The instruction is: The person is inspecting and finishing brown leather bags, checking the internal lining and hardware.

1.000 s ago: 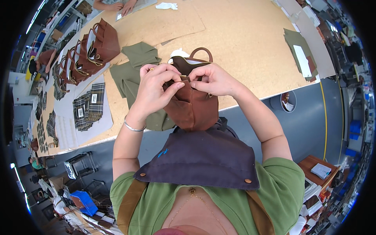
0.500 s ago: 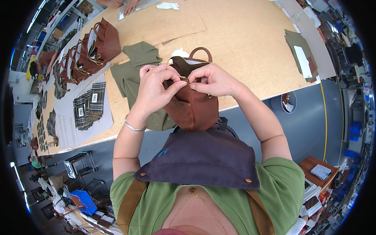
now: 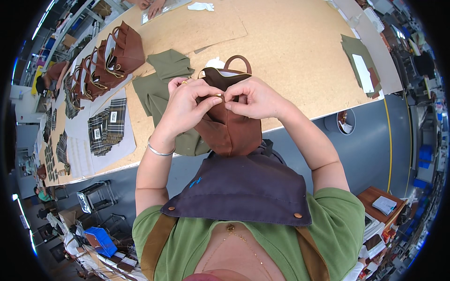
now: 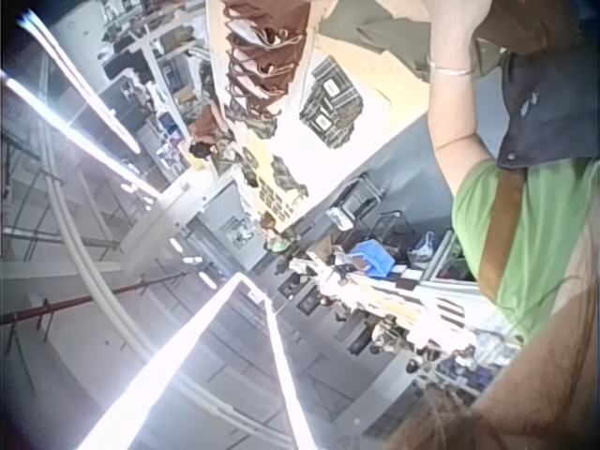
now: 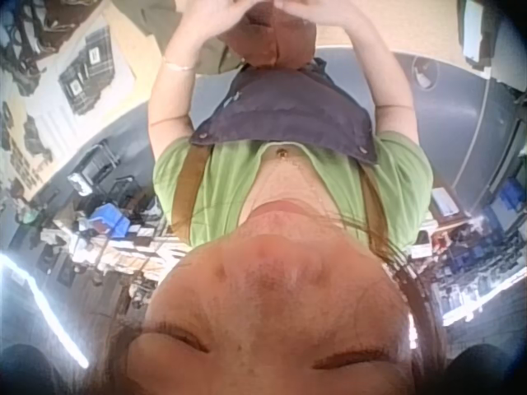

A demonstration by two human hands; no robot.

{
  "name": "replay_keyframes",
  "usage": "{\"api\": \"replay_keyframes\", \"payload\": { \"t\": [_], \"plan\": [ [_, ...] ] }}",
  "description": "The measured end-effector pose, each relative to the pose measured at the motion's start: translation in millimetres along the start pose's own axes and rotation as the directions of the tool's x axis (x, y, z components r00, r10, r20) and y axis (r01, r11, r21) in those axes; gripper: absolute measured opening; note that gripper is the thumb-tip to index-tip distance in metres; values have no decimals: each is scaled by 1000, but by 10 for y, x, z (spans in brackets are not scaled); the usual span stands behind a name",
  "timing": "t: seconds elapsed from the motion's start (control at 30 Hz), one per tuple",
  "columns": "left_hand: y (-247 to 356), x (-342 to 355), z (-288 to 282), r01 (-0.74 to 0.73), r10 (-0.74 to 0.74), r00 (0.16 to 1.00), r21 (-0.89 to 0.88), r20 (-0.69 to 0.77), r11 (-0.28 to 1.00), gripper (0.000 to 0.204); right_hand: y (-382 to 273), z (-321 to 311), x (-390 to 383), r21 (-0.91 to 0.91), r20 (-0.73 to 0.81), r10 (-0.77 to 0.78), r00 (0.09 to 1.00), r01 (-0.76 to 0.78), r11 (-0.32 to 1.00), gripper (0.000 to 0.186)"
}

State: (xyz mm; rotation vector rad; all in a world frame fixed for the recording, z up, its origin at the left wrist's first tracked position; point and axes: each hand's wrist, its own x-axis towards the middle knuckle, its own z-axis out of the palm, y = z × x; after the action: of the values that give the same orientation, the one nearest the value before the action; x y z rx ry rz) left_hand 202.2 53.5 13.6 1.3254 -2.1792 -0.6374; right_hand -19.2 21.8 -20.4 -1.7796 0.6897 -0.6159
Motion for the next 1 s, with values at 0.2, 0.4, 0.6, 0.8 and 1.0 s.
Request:
{"api": "replay_keyframes", "payload": {
  "t": [0.2, 0.4, 0.6, 0.8, 1.0],
  "plan": [
    [1, -37, 26, -55, 58, 994, 34, -94, 998, 7, -179, 6, -38, -4, -50, 179, 983, -179, 984, 14],
    [30, -81, 83, -84, 93, 986, 67, -139, 994, 5, -209, 21, -48, 12, -21, 276, 961, -276, 961, 19],
    [31, -90, 95, -79, 85, 989, 53, -122, 995, 6, -166, 39, -71, 51, 17, 243, 970, -244, 968, 16],
    [40, -76, 135, -87, 95, 985, 60, -141, 994, 7, -120, 42, -84, 41, 41, 214, 976, -216, 976, 18],
    [74, -80, 148, -68, 76, 989, 64, -125, 996, 6, -121, 86, -131, -75, 15, 170, 985, -169, 983, 18]
  ]
}}
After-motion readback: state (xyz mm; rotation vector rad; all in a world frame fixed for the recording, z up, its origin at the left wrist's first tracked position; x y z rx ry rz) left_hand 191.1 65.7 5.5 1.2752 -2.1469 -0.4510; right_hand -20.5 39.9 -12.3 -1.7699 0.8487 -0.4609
